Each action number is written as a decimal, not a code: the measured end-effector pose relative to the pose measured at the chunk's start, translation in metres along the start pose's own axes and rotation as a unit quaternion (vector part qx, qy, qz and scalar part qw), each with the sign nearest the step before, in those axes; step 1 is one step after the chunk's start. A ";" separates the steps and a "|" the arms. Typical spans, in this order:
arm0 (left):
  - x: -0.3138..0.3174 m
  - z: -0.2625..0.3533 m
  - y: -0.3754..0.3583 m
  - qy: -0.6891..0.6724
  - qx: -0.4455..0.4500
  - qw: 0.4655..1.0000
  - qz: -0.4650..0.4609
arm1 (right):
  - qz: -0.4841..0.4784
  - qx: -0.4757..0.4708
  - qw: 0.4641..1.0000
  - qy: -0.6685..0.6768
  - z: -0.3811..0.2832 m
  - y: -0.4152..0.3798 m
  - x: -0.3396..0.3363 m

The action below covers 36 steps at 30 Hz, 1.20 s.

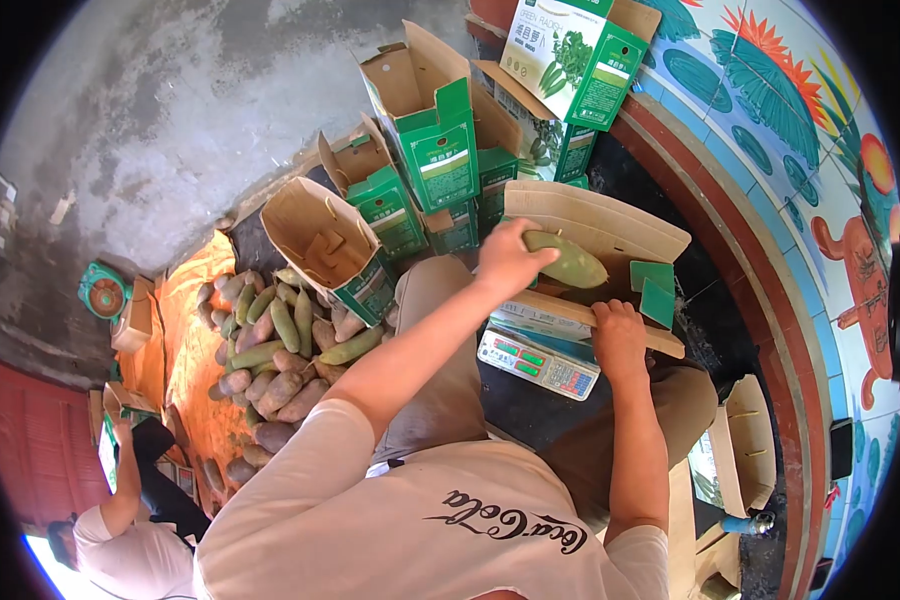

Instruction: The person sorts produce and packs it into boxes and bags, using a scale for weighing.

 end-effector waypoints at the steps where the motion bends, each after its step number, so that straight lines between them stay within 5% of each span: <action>1: 0.013 0.006 0.004 -0.005 0.003 1.000 -0.015 | -0.001 0.000 1.000 0.003 0.001 0.001 0.000; 7: 0.097 0.003 0.003 -0.163 -0.051 0.974 -0.148 | -0.004 0.006 1.000 0.009 0.000 0.000 0.000; 16: -0.040 0.020 -0.020 -0.166 0.125 0.977 0.047 | -0.002 -0.003 1.000 0.000 -0.004 0.006 -0.002; 20: -0.111 -0.053 -0.037 -0.116 0.061 0.972 0.196 | -0.012 -0.003 1.000 0.007 -0.003 0.005 0.000; 24: -0.142 -0.142 -0.066 0.020 -0.017 0.968 0.251 | -0.022 0.002 1.000 0.010 -0.004 0.006 0.002; 28: -0.097 -0.239 -0.106 0.135 -0.031 0.977 0.161 | -0.032 0.009 0.999 0.019 -0.008 0.008 -0.002; 31: -0.033 -0.317 -0.147 0.169 -0.156 0.973 -0.030 | -0.033 0.016 0.999 0.030 -0.011 0.010 -0.004; 36: 0.051 -0.395 -0.219 0.201 -0.305 0.906 -0.214 | -0.038 0.016 0.998 0.041 -0.012 0.012 -0.003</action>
Point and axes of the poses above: each hand's wrist, its own y-axis towards the middle knuckle, its own x-axis out of the palm, z = x × y, the point moved 9 cm from there along y, towards the middle knuckle, and after that the axes turned 15 degrees about y, right-handed, at the moved point
